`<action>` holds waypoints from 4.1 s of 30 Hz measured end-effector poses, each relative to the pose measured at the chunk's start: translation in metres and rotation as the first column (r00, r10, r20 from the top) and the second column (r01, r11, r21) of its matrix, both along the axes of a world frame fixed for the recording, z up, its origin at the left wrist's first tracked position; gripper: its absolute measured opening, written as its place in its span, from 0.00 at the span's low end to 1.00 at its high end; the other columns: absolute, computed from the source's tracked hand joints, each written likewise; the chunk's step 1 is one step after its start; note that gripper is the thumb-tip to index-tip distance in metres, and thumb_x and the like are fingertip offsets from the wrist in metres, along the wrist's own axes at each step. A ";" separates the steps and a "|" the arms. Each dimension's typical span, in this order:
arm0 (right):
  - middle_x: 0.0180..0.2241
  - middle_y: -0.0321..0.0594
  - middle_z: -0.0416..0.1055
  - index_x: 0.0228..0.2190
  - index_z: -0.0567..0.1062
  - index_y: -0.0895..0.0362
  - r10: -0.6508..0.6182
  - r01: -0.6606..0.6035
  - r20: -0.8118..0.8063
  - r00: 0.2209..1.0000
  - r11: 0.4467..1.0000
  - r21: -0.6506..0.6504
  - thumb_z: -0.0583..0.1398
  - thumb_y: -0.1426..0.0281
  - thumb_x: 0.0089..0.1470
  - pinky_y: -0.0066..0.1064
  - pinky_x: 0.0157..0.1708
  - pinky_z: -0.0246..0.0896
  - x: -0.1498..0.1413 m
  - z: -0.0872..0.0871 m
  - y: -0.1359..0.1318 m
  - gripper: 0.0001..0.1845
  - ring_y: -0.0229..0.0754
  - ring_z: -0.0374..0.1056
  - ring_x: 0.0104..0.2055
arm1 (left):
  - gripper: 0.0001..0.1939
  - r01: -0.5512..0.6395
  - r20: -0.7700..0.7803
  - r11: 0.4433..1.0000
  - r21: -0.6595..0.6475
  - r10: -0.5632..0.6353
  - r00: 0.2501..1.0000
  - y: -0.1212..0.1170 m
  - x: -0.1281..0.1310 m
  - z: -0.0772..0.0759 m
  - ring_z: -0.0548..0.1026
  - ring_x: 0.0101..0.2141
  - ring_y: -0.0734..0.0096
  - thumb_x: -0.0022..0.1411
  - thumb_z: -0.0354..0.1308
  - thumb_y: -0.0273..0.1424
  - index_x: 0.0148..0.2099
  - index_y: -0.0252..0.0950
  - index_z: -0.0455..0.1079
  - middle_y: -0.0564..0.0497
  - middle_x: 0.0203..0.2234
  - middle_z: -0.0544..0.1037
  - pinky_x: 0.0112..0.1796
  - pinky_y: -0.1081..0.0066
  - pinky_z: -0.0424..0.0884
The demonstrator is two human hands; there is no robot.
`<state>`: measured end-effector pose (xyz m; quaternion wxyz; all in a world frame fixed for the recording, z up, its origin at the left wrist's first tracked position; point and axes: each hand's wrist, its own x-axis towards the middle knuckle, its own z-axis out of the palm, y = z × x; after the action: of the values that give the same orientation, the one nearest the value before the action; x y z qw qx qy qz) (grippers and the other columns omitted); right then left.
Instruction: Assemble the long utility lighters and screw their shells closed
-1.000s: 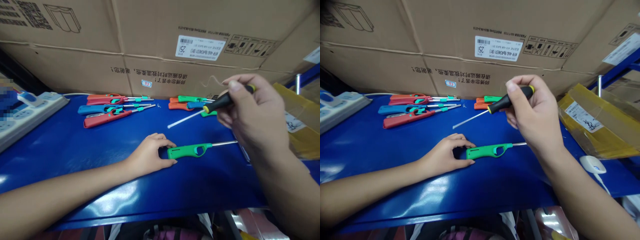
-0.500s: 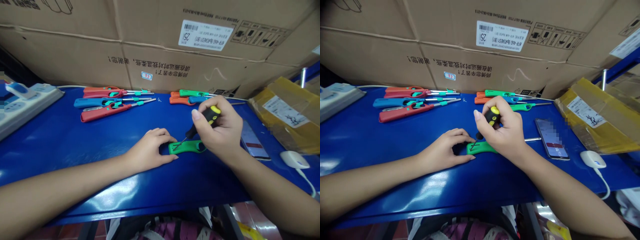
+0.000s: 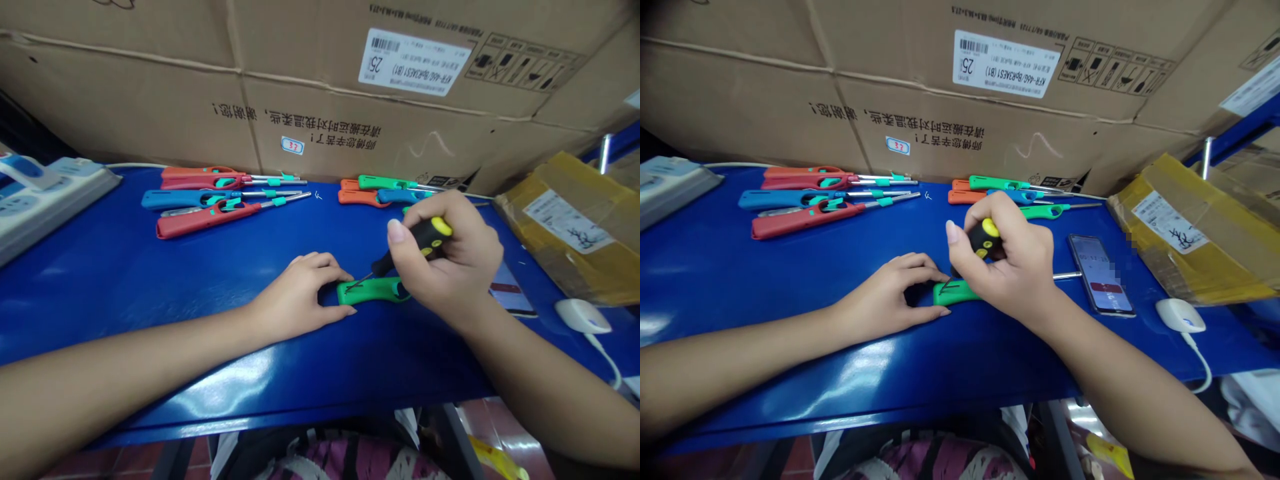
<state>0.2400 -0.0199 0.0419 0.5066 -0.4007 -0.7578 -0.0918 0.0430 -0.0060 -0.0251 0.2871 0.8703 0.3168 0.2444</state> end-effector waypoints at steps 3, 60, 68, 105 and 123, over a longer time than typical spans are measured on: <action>0.20 0.27 0.63 0.27 0.66 0.52 0.020 -0.021 -0.015 1.000 0.996 -0.084 0.63 0.66 0.60 0.29 0.20 0.53 0.002 0.000 0.002 0.12 0.32 0.56 0.18 | 0.18 0.002 -0.002 1.000 0.005 -0.002 1.000 0.000 0.000 0.001 0.75 0.44 0.60 0.60 0.69 0.38 0.50 0.38 0.77 0.48 0.42 0.77 0.49 0.58 0.71; 0.33 0.35 0.73 0.41 0.68 0.54 0.184 -0.163 0.096 0.978 0.967 -0.197 0.57 0.64 0.65 0.30 0.32 0.68 0.002 0.000 -0.005 0.07 0.36 0.70 0.29 | 0.18 0.000 -0.053 0.996 0.090 0.005 0.999 -0.001 0.001 -0.003 0.75 0.48 0.54 0.64 0.65 0.42 0.52 0.38 0.76 0.45 0.47 0.78 0.49 0.54 0.71; 0.46 0.42 0.74 0.50 0.67 0.53 0.278 -0.272 0.043 0.960 0.955 -0.120 0.65 0.67 0.59 0.32 0.31 0.73 0.010 -0.007 0.002 0.19 0.39 0.73 0.35 | 0.17 0.022 -0.073 0.994 0.111 -0.014 0.997 -0.003 -0.001 0.001 0.74 0.47 0.56 0.63 0.63 0.35 0.54 0.39 0.74 0.46 0.47 0.77 0.48 0.55 0.69; 0.55 0.45 0.71 0.65 0.60 0.48 0.371 -0.391 -0.126 0.920 0.894 -0.219 0.64 0.71 0.60 0.30 0.33 0.73 0.002 -0.006 -0.010 0.35 0.39 0.74 0.40 | 0.12 0.066 -0.064 0.990 0.124 -0.058 0.996 -0.002 -0.002 -0.001 0.74 0.51 0.56 0.69 0.57 0.33 0.53 0.39 0.73 0.46 0.49 0.76 0.51 0.56 0.69; 0.55 0.50 0.72 0.62 0.61 0.58 0.403 -0.378 0.057 0.914 0.893 -0.244 0.52 0.73 0.66 0.43 0.51 0.73 0.007 -0.003 -0.003 0.24 0.47 0.73 0.52 | 0.18 0.044 -0.061 0.995 0.089 -0.039 0.997 0.000 -0.001 -0.002 0.74 0.45 0.59 0.66 0.63 0.39 0.55 0.40 0.73 0.48 0.42 0.74 0.47 0.58 0.68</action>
<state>0.2471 -0.0226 0.0391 0.4246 -0.2900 -0.8541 0.0781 0.0425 -0.0063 -0.0273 0.2431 0.8956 0.2957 0.2267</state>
